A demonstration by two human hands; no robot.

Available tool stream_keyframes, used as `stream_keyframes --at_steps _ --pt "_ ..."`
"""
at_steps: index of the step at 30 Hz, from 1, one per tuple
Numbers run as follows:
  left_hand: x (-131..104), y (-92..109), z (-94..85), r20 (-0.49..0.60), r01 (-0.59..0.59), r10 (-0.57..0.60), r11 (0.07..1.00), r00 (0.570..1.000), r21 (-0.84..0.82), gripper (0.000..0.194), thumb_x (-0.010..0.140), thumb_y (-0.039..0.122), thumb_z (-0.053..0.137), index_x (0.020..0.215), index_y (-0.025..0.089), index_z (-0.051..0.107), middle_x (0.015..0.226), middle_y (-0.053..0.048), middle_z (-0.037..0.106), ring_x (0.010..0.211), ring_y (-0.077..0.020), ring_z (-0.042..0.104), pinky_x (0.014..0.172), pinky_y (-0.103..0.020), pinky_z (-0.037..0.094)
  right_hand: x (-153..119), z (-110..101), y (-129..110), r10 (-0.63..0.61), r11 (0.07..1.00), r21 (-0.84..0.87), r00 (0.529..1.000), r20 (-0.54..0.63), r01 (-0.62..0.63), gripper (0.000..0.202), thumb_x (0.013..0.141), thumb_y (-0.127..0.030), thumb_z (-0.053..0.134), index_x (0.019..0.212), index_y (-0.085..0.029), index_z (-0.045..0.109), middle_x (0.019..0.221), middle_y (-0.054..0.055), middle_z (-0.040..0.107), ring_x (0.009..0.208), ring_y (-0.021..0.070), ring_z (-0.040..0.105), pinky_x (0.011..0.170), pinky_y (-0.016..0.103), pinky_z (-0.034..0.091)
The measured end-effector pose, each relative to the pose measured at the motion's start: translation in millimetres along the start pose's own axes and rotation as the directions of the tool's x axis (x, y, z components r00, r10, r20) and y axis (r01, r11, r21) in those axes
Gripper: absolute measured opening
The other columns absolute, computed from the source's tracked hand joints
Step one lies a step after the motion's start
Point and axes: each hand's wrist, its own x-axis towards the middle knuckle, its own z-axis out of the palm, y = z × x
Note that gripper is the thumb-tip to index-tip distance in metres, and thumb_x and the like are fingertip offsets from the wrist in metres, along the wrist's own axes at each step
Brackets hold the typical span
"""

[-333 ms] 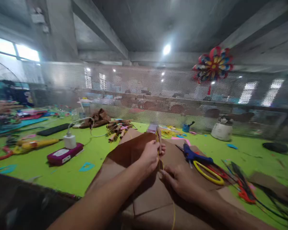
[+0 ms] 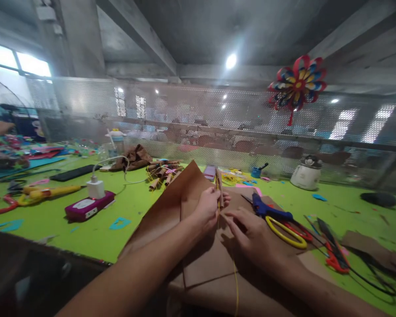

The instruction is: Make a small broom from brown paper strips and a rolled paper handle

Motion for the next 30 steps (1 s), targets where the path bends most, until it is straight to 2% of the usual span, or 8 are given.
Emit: stream_keyframes --at_steps 3,5,10,13,17,20,25,30 --pt "-4.6 -1.1 5.1 -0.001 0.013 -0.013 1.000 1.000 0.002 0.017 0.083 0.001 0.042 0.073 0.012 0.049 0.066 -0.005 0.058 0.055 -0.0085 0.056 0.058 -0.021 0.046 5.0 3.6 -1.5 0.121 0.982 0.125 0.979 0.166 -0.143 0.022 0.083 -0.026 0.051 0.088 -0.019 0.071 0.080 0.005 0.071 0.073 0.0204 0.063 0.068 0.029 0.044" --pt "-8.4 -1.1 8.3 0.012 0.006 -0.007 1.000 1.000 0.009 0.015 0.085 0.003 0.042 0.075 0.012 0.049 0.069 -0.005 0.059 0.056 -0.0089 0.057 0.059 -0.022 0.047 7.2 8.8 2.3 0.204 0.927 0.262 0.948 0.244 -0.267 0.022 0.081 -0.029 0.054 0.081 -0.018 0.073 0.074 0.004 0.071 0.068 0.0192 0.062 0.064 0.028 0.044" --pt "-11.8 -1.8 8.7 0.052 0.001 -0.003 1.000 0.999 0.020 0.011 0.083 0.003 0.044 0.081 0.013 0.050 0.071 -0.005 0.060 0.056 -0.0086 0.057 0.059 -0.021 0.047 7.5 18.9 13.2 0.339 0.755 0.464 0.882 0.327 -0.463 0.023 0.075 -0.034 0.059 0.068 -0.014 0.067 0.051 -0.002 0.056 0.045 0.0097 0.044 0.046 0.022 0.034" --pt "-9.8 -2.0 5.6 0.056 0.022 -0.024 0.999 0.998 0.037 0.011 0.083 0.003 0.045 0.080 0.013 0.050 0.069 -0.005 0.060 0.054 -0.0071 0.054 0.055 -0.019 0.044 6.6 17.9 10.3 0.305 0.767 0.459 0.885 0.352 -0.448 0.023 0.076 -0.034 0.057 0.062 -0.015 0.059 0.049 -0.004 0.049 0.043 0.0079 0.038 0.044 0.021 0.030" --pt "-9.1 -1.4 4.4 0.044 0.034 -0.036 0.999 0.998 0.033 0.014 0.083 0.002 0.044 0.076 0.013 0.049 0.068 -0.004 0.058 0.053 -0.0060 0.053 0.053 -0.017 0.042 4.8 12.4 0.3 0.211 0.884 0.341 0.923 0.320 -0.320 0.022 0.079 -0.029 0.050 0.061 -0.016 0.052 0.055 -0.002 0.050 0.053 0.0106 0.043 0.052 0.023 0.033" --pt "-9.8 -1.3 4.7 0.005 0.044 -0.044 0.999 0.999 0.028 0.016 0.084 0.003 0.043 0.074 0.013 0.050 0.066 -0.003 0.057 0.052 -0.0049 0.051 0.052 -0.016 0.040 3.4 9.6 -5.7 0.150 0.942 0.236 0.928 0.342 -0.240 0.019 0.078 -0.024 0.049 0.061 -0.016 0.050 0.058 -0.001 0.051 0.058 0.0118 0.044 0.055 0.023 0.033" --pt "-7.0 -1.1 1.4 0.055 -0.014 0.010 0.998 0.998 0.068 0.016 0.084 0.003 0.045 0.073 0.013 0.050 0.068 -0.003 0.058 0.051 -0.0044 0.051 0.051 -0.015 0.038 4.2 8.8 -9.6 0.205 0.926 0.224 0.903 0.378 -0.304 0.019 0.079 -0.024 0.047 0.063 -0.015 0.052 0.057 0.000 0.054 0.054 0.0117 0.045 0.053 0.023 0.033" --pt "-4.6 -4.3 -2.2 0.094 -0.053 0.036 0.983 0.995 0.176 0.010 0.084 0.007 0.047 0.078 0.012 0.053 0.073 -0.006 0.062 0.058 -0.0084 0.058 0.057 -0.019 0.044 7.4 3.2 -7.2 0.244 0.929 0.166 0.884 0.398 -0.331 0.019 0.077 -0.022 0.049 0.062 -0.013 0.057 0.054 0.000 0.054 0.051 0.0105 0.045 0.050 0.022 0.032"
